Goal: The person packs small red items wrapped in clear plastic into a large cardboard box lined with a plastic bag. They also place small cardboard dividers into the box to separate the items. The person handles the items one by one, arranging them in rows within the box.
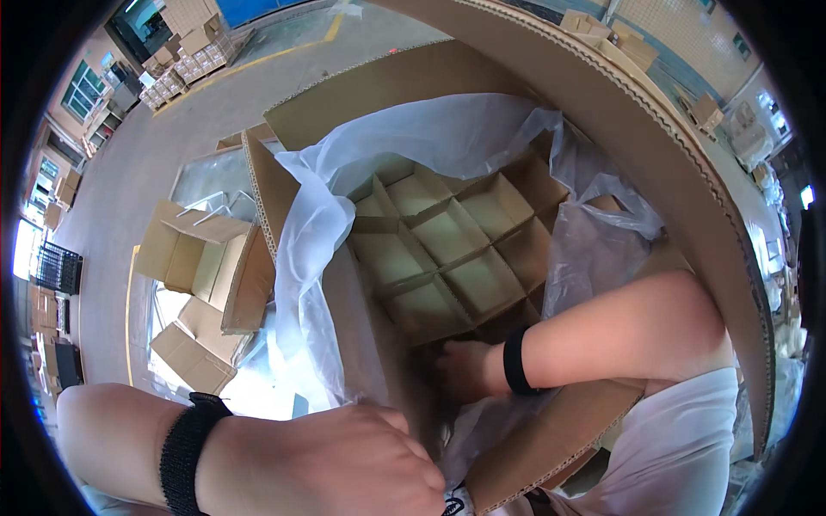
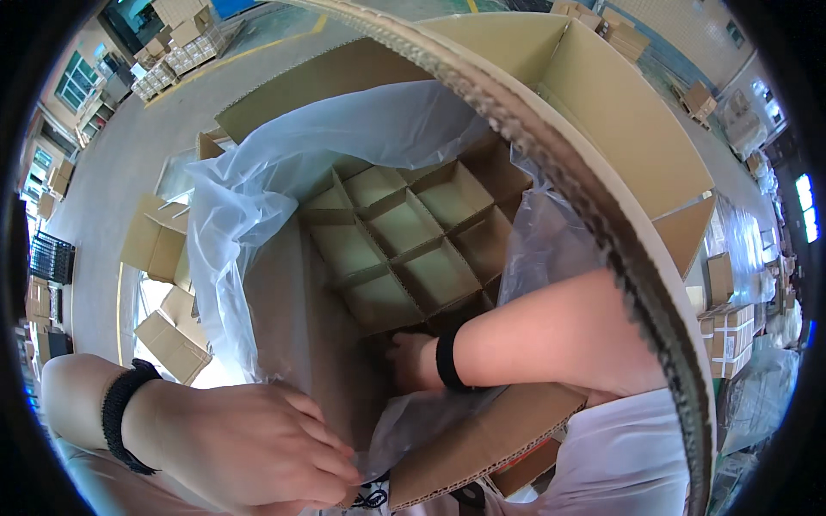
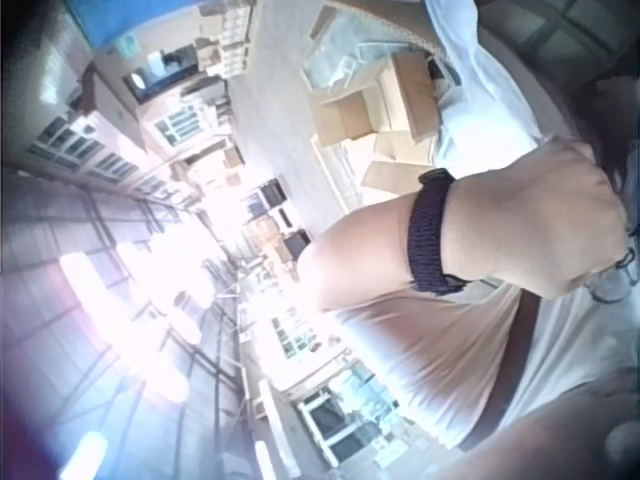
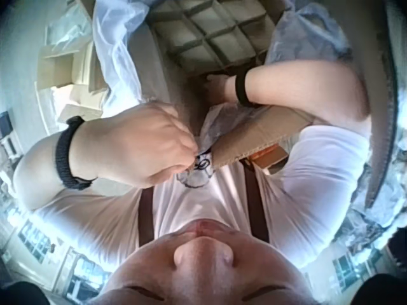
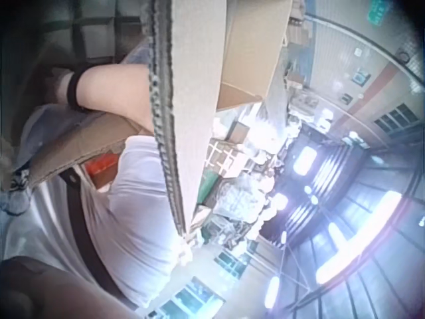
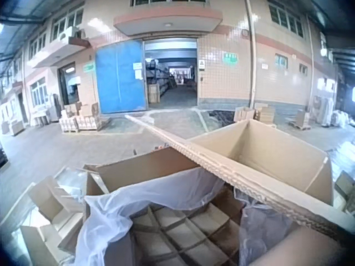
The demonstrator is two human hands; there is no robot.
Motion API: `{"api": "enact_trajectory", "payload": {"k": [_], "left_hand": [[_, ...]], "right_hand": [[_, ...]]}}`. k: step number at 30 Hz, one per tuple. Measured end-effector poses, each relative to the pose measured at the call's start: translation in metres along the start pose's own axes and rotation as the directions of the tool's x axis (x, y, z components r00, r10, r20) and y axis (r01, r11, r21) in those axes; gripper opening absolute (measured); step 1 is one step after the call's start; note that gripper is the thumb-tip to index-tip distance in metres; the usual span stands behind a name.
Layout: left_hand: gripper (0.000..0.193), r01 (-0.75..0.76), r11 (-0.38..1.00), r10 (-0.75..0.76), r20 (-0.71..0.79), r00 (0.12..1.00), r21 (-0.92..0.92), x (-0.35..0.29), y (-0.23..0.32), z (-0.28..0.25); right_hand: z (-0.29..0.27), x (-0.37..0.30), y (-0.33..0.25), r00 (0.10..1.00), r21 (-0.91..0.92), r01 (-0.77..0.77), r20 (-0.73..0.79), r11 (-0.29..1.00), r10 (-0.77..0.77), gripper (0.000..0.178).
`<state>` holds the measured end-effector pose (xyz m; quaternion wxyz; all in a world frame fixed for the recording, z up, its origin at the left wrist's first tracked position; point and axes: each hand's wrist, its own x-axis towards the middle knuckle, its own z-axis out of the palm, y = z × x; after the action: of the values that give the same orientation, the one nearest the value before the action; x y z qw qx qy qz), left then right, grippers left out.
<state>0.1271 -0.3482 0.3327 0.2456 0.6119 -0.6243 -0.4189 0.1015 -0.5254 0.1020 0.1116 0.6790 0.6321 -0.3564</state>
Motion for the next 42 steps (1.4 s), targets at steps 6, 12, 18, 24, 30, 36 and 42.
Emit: {"api": "enact_trajectory", "payload": {"k": [6, 12, 18, 24, 30, 36, 42], "left_hand": [[0.010, -0.050, 0.999, 0.050, -0.028, 0.998, 0.012, 0.004, -0.010, 0.004], [0.013, -0.034, 0.995, 0.031, -0.035, 0.999, -0.089, 0.000, -0.010, 0.009], [0.018, -0.097, 0.995, 0.098, 0.096, 0.990, -0.012, 0.001, -0.028, 0.012], [0.015, -0.014, 1.000, 0.014, -0.022, 1.000, -0.006, -0.011, -0.010, 0.012], [0.022, 0.177, 0.984, -0.155, 0.409, 0.899, -0.018, -0.006, -0.016, -0.003], [0.021, 0.350, 0.929, -0.265, -0.447, 0.854, 0.118, 0.001, -0.030, 0.000], [0.038, 0.488, 0.526, 0.253, -0.676, 0.692, 0.696, 0.033, -0.050, -0.061]], "right_hand": [[0.011, 0.017, 0.001, 0.995, -0.132, -0.094, 0.012, 0.987, 0.096, 0.035], [-0.019, 0.018, -0.003, 0.993, -0.326, -0.026, 0.103, 0.945, 0.063, 0.040], [-0.019, 0.017, -0.012, 0.988, -0.244, -0.065, 0.120, 0.968, 0.097, 0.031], [-0.051, 0.022, -0.012, 0.988, -0.211, -0.033, 0.140, 0.977, 0.064, 0.024], [-0.102, -0.045, -0.025, 0.988, -0.115, -0.153, -0.008, 0.982, 0.153, 0.019], [-0.127, -0.174, -0.046, 0.769, 0.083, -0.374, -0.528, 0.924, 0.359, 0.005], [-0.148, -0.200, -0.086, 0.697, 0.018, -0.604, -0.473, 0.797, 0.539, 0.008]]}}
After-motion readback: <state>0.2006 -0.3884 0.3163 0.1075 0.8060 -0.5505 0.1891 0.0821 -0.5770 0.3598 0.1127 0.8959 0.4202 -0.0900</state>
